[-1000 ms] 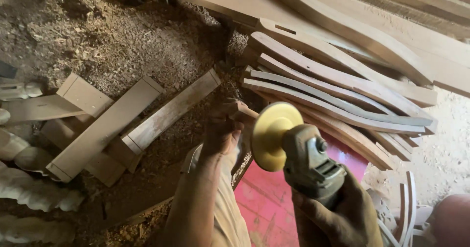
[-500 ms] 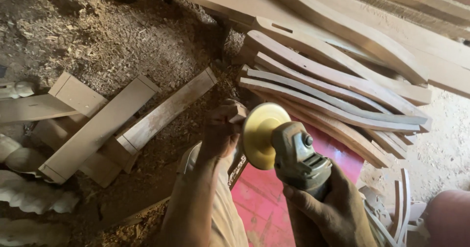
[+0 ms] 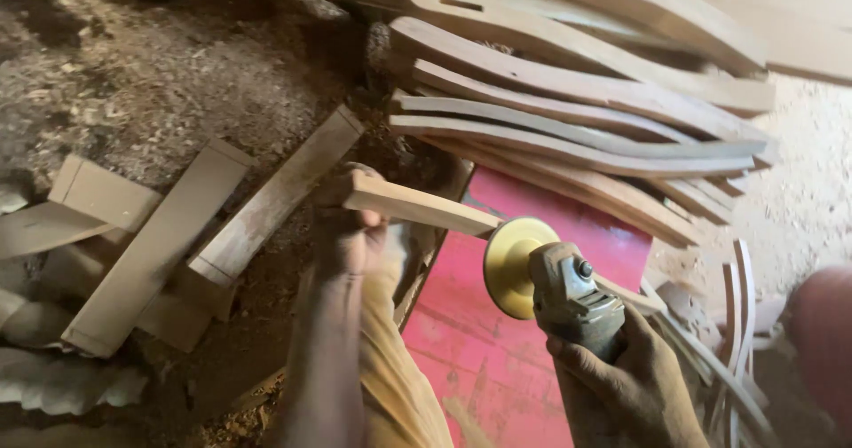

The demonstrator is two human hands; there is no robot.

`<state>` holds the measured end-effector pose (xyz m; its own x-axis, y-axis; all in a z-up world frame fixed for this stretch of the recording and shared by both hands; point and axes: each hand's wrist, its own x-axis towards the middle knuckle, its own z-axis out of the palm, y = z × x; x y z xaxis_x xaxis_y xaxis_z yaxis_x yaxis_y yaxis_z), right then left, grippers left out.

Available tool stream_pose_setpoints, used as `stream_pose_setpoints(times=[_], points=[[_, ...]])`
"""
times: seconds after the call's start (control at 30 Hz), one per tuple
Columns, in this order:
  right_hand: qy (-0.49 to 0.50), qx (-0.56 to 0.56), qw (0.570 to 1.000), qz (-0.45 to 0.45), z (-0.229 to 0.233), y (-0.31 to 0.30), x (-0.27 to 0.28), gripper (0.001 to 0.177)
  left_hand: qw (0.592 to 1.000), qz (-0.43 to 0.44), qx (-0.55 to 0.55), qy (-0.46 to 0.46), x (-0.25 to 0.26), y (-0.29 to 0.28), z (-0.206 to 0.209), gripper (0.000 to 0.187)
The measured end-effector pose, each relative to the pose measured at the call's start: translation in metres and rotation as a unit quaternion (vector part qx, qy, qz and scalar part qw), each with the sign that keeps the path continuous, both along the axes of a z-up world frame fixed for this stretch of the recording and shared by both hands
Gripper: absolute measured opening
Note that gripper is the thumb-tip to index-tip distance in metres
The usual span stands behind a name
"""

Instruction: Using an angle grinder with a sanding attachment to shape and smooth curved wooden pieces.

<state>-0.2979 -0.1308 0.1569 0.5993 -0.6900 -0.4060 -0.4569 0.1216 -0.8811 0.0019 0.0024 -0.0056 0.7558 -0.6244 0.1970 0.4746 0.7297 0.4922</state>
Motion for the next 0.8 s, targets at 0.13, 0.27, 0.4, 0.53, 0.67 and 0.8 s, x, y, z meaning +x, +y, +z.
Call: stream_pose_setpoints(times=[0.13,0.27,0.4,0.53,0.67,0.8], points=[[0.090,-0.027,0.995,-0.033,-0.020,-0.010,-0.030,0.068,0.999,0.001,0.042,0.025,0.004,0.007,-0.007,0.041],[0.166,-0.008,0.981,-0.096,-0.025,-0.015,-0.048,0.064,0.998,-0.014,0.010,0.055,0.010,0.009,-0.011,0.042],[0.186,-0.019,0.978,-0.091,-0.031,-0.024,-0.069,0.057,0.998,0.000,0.056,0.038,0.017,0.019,-0.009,0.046],[0.138,0.019,0.982,-0.126,-0.043,-0.035,-0.091,0.057,1.000,0.008,0.023,-0.005,0.020,0.022,-0.004,0.033],[0.170,0.021,0.974,-0.146,-0.045,-0.048,-0.109,0.051,0.996,0.052,0.069,-0.033,0.026,0.028,-0.001,0.026],[0.150,0.015,0.977,-0.153,-0.067,-0.064,-0.142,0.052,0.994,0.046,0.071,-0.072,0.041,0.039,-0.020,0.025]])
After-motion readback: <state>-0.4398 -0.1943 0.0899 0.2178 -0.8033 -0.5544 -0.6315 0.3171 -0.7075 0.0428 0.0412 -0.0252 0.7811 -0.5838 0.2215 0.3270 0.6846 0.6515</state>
